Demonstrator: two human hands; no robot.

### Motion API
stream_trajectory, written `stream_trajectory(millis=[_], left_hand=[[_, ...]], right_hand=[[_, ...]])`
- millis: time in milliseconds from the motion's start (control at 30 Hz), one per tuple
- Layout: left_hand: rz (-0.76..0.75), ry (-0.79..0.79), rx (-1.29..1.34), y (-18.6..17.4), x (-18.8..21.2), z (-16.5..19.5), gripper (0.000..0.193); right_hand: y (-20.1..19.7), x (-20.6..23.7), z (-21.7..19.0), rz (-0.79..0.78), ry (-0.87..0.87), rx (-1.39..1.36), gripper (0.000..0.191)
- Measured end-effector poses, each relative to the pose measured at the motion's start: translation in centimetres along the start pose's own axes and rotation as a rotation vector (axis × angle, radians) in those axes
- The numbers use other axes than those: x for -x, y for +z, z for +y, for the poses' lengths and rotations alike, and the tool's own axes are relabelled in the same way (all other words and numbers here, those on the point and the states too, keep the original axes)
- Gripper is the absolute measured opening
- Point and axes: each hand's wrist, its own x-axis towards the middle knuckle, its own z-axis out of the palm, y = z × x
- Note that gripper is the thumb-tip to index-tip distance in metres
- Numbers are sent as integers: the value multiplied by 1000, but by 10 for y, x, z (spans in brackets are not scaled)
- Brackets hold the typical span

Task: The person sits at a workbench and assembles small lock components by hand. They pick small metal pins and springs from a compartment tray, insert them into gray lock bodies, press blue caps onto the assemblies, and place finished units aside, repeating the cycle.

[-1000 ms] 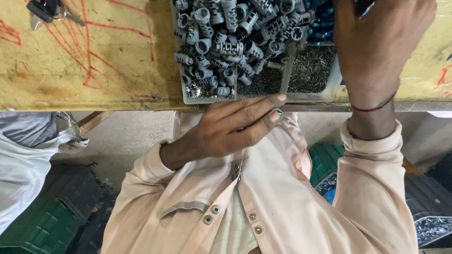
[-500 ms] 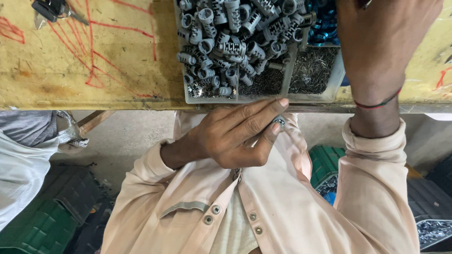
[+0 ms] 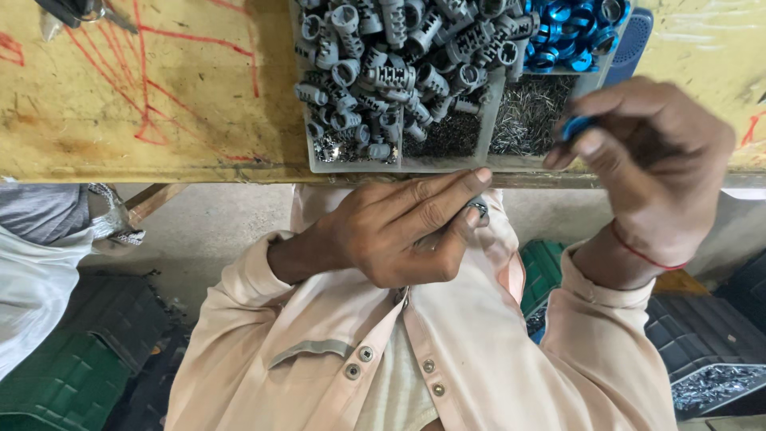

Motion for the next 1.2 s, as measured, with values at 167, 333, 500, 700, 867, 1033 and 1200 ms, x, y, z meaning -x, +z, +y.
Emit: stream_trajectory(millis=[167,333,500,700,867,1033,1200], left_hand=[[-6,7,17,-1,0,1,17],[-34,23,-35,-3,-1,2,18],[-12,28,-9,-4,-4,3,18],[-2,50,-10,-4,-5,1,19],[-28,38,-8,-1,-2,1,18],[-38,30,-11,-1,-1,2,11],[-58,18,6,-3,-2,3,14]], right_hand=[[10,15,1,-23,11,-73,20],[18,19,4,48,-5,-132,23],[22,23,6,52,13,-164,22],[24,32,8,-111,9,-284,16],[28,32,2,-205,-24,-240,28],[39,36,-6,-137,30,-219,25],[32,34,0,-197,11,-179,23]])
